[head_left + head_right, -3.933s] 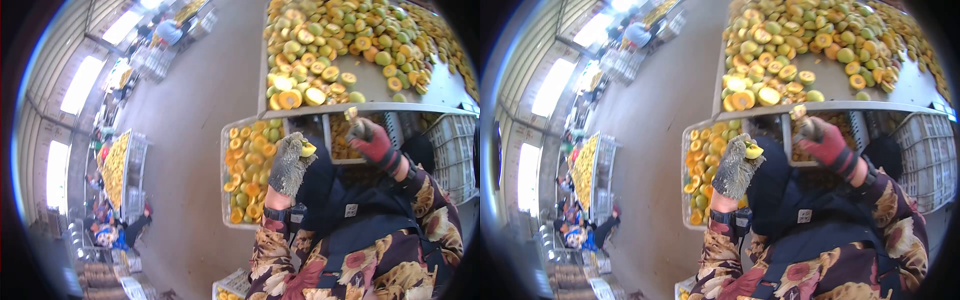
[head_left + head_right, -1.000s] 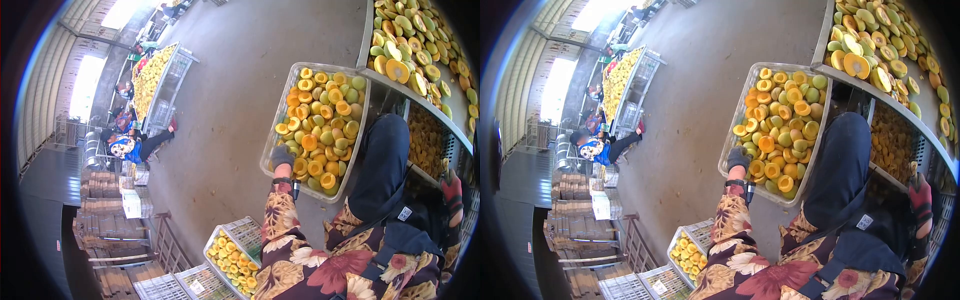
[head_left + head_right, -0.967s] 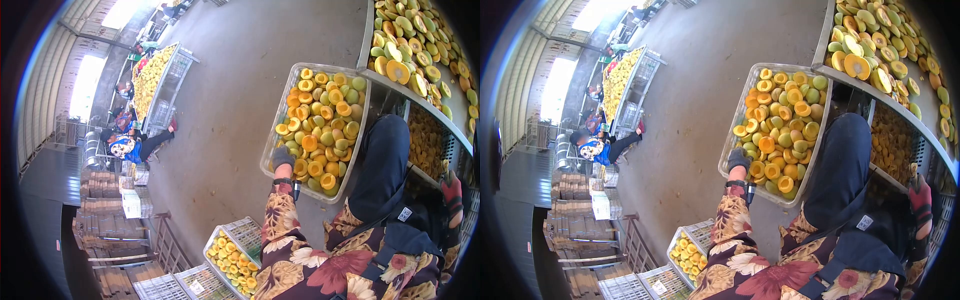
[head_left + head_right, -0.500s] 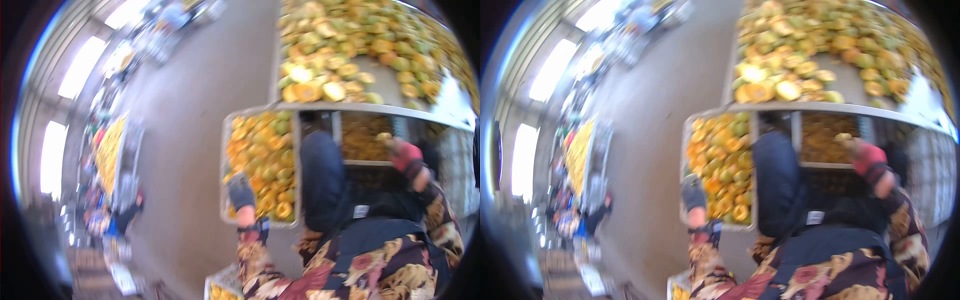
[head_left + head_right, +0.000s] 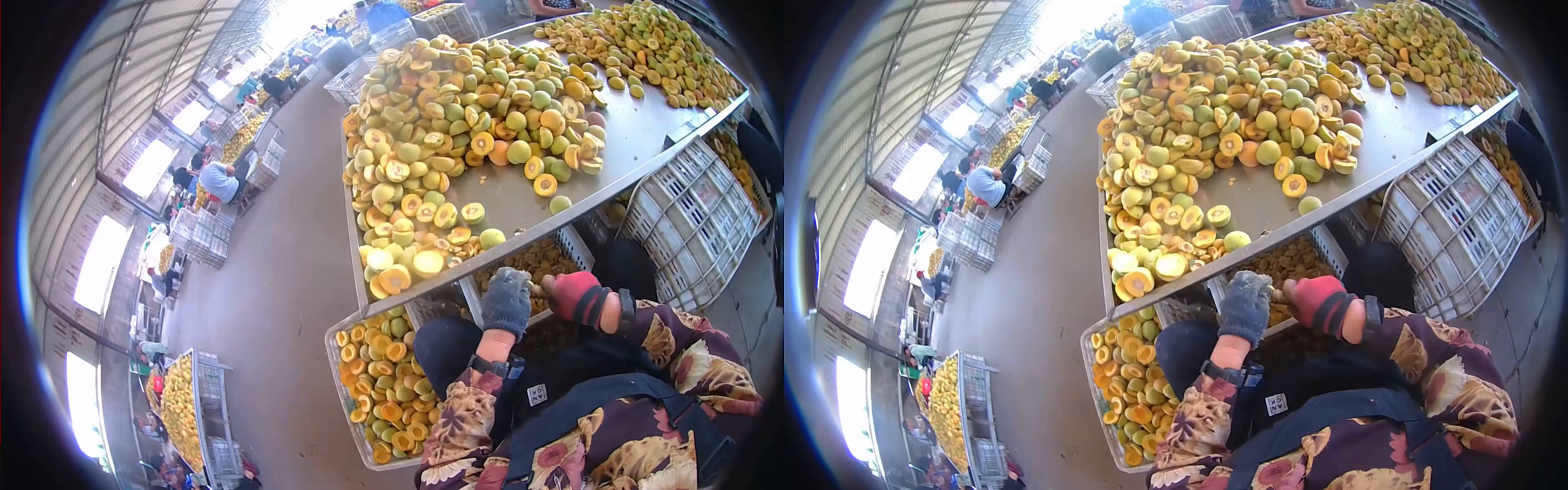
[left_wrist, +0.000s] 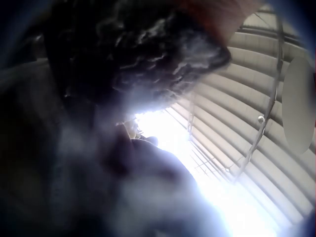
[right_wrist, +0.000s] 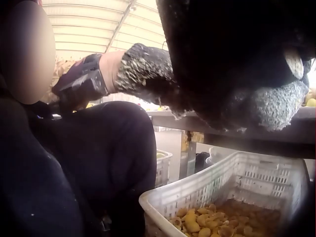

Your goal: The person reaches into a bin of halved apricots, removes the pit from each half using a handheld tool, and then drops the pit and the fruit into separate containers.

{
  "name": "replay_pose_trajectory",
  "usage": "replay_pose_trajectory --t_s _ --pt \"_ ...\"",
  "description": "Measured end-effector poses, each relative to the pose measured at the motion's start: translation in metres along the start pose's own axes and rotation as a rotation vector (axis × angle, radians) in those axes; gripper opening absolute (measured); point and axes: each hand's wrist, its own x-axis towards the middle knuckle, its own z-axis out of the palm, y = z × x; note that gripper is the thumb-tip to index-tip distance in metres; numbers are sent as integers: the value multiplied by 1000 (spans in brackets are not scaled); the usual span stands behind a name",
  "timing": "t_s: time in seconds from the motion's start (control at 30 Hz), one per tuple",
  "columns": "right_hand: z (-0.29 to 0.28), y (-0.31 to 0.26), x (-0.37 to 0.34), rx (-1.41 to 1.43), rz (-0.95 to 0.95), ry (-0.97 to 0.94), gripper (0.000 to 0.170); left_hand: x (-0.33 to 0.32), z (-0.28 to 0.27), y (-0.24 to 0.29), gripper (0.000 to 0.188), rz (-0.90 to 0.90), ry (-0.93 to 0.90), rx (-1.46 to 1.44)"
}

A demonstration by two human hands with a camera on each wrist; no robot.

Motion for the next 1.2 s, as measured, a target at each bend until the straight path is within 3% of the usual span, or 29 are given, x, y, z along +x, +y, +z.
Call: replay_pose_trajectory --t_s 0.17,0.27,0.33,0.43,0.5,0.53,0.6,0.77,0.83,0.87,0.9,1.0,1.13,1.2 --pt "32 40 12 228 -54 -160 21 4 11 15 19 131 316 44" --pt "11 42 11 175 160 -146 25 11 -3 23 23 142 332 134" --pt "-16 53 15 184 186 10 25 12 -17 23 34 33 264 209" --pt "-55 72 35 264 210 306 22 11 -28 16 29 -3 276 73" --pt "-83 86 58 215 327 342 24 10 -31 13 26 -43 242 -60" --pt "-90 98 70 294 250 441 25 9 -31 13 24 -40 237 -101" --pt "-94 118 103 168 346 365 29 7 -28 16 21 -37 229 -186" --pt "-72 139 170 34 303 245 33 -5 -7 13 16 -35 217 -300" --pt "-16 199 217 -97 -115 477 35 -9 3 5 15 -19 213 -304" --pt "-37 177 215 -144 129 129 44 -13 8 3 16 -2 234 -336" --pt "-19 210 238 -149 139 17 54 -15 14 0 17 -15 225 -380" --pt "-11 226 249 -151 100 69 57 -16 33 -8 13 -71 209 -523" --pt "-20 250 256 16 3 171 62 -17 23 -5 14 -175 353 -701" --pt "-51 208 221 223 15 263 55 -15 22 -10 18 -236 437 -850"
